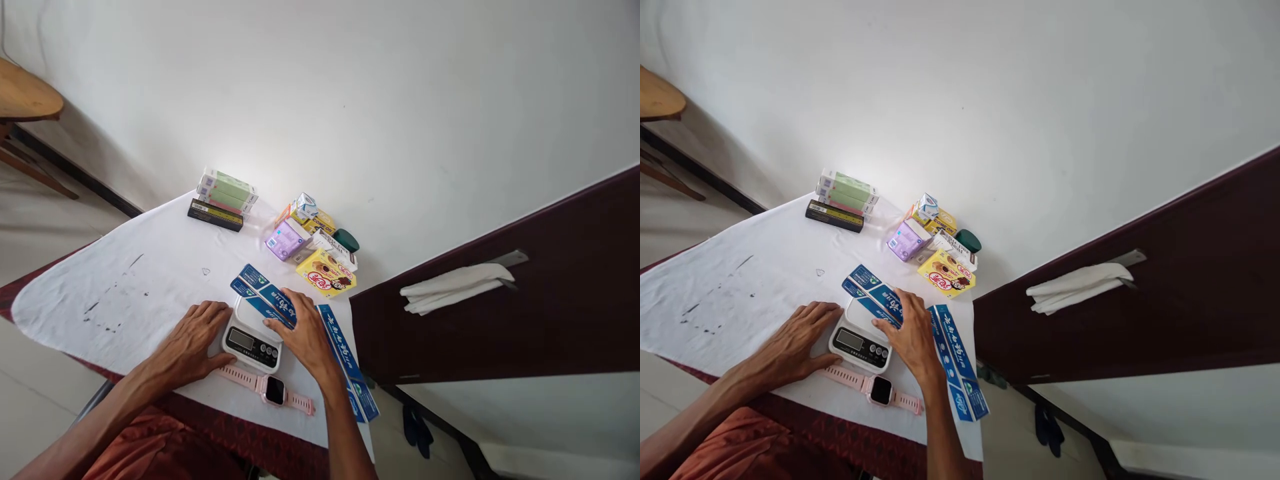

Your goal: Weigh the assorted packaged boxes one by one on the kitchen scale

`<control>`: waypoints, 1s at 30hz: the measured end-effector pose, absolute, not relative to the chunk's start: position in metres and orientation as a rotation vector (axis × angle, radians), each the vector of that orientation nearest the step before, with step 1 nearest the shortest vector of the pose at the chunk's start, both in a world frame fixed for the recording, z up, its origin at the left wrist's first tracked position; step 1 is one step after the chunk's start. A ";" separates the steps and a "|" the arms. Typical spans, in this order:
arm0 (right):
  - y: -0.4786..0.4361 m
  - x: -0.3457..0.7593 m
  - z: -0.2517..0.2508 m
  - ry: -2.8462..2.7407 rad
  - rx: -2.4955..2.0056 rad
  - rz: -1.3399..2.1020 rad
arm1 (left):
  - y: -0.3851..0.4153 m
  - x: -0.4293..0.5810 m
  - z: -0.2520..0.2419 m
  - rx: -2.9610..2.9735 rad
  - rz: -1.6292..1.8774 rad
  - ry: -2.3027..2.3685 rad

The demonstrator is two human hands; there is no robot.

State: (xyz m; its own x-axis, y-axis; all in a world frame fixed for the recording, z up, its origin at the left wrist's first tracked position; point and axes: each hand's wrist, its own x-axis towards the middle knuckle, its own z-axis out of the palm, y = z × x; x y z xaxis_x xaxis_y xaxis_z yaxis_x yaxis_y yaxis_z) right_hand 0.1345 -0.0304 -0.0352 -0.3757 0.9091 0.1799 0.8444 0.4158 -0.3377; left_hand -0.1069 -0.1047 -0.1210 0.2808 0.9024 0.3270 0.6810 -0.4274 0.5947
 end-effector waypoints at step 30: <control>-0.061 0.285 -0.061 -1.776 -2.193 -0.060 | -0.090 -0.092 -0.103 2.441 0.860 1.529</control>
State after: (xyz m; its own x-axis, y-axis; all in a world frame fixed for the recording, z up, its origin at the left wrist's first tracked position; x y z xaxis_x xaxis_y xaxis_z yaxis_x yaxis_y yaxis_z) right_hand 0.2849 -0.0610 -0.0610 0.2270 0.9464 0.2298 0.9598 -0.1775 -0.2174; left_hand -0.0919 -0.0901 -0.1031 0.3221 0.8609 0.3938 0.7837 -0.4759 0.3992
